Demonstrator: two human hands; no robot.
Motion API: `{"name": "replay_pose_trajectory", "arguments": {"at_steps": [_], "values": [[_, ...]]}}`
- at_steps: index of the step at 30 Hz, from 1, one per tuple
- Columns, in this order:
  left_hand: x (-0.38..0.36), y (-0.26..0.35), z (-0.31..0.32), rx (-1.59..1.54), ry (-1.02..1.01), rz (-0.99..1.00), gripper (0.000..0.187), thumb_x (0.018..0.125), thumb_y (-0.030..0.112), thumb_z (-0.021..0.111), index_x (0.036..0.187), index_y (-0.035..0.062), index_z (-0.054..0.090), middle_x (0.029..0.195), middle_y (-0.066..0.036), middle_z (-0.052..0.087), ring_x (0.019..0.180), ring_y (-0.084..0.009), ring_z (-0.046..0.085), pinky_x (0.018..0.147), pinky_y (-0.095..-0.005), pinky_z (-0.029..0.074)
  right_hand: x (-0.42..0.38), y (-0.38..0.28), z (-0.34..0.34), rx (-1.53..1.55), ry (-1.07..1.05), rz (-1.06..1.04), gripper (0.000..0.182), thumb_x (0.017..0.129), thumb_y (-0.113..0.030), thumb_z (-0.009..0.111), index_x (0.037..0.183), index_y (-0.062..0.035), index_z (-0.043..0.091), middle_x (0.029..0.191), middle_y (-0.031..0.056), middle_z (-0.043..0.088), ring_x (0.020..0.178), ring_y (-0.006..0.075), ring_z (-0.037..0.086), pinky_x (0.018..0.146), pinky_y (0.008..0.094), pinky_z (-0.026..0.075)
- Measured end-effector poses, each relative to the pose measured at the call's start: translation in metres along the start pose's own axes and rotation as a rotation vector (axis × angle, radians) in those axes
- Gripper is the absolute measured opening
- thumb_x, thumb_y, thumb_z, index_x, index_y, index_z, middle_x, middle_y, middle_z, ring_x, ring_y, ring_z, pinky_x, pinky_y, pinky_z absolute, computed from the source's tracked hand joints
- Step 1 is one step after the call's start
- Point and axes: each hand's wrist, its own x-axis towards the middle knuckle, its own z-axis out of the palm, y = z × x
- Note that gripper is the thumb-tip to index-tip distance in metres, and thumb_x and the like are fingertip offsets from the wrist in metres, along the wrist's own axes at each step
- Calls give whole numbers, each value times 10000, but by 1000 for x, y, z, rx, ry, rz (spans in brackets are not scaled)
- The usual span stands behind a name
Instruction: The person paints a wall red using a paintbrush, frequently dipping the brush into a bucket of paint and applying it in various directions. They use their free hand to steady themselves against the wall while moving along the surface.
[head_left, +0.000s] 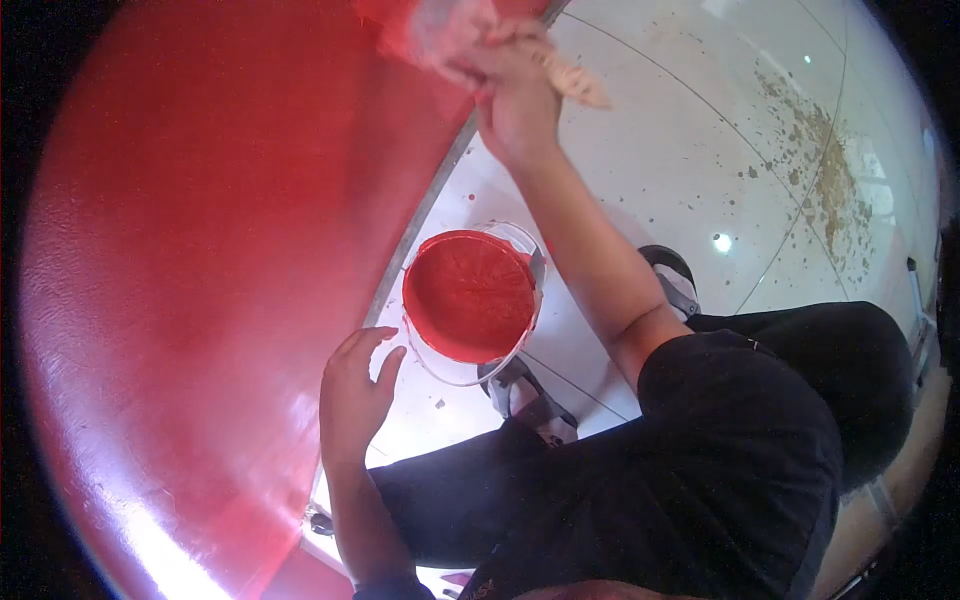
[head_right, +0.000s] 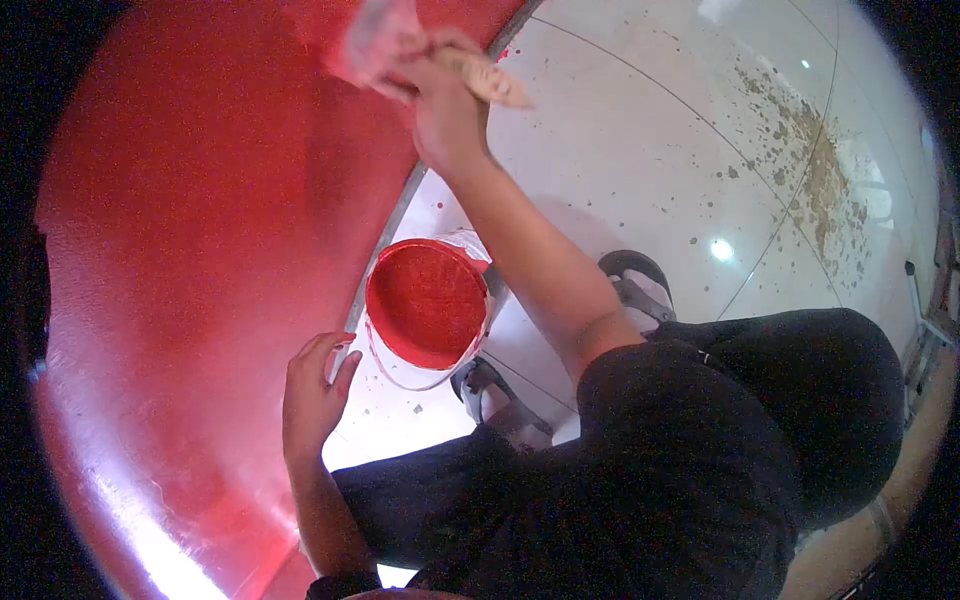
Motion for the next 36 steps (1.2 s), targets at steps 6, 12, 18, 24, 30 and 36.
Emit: {"name": "replay_pose_trajectory", "arguments": {"at_steps": [6,12,18,24,30,36], "values": [[10,-1,0,-7,1,28,220,865,159,642,1042,30,657,1039,-151,662,979,-334,629,865,-398,483,39,-6,19,74,-261,-59,224,806,65,578,927,-103,493,964,91,572,868,263,660,761,460,582],[5,-3,1,-1,-21,-12,230,868,161,640,1055,28,657,1046,-152,663,983,-330,631,869,-394,483,-6,56,-124,-52,115,106,191,806,57,587,901,-92,513,939,84,589,861,238,647,798,433,568],[5,7,-1,-2,-34,28,231,869,164,641,1054,26,655,1039,-157,665,982,-330,632,868,-395,482,-35,59,-175,-435,346,257,158,803,25,574,898,-86,515,926,66,589,866,207,637,820,395,558],[4,8,-3,11,-4,31,229,868,164,641,1046,21,652,1039,-157,664,979,-335,631,863,-394,483,-31,66,-166,-338,401,204,136,809,7,568,888,-89,513,929,66,588,883,200,631,817,387,553],[-2,6,-3,-1,-15,5,230,866,164,641,1047,22,652,1037,-155,664,978,-338,630,859,-398,485,-26,71,-96,-226,338,171,166,812,-40,591,943,-83,499,972,66,588,891,215,633,832,412,549],[2,10,-1,-14,-17,4,233,866,173,648,1049,29,653,1040,-155,663,976,-338,630,861,-400,485,-1,-6,42,116,-13,-34,176,816,-2,597,936,-72,488,961,80,586,881,243,645,803,437,571]]}}
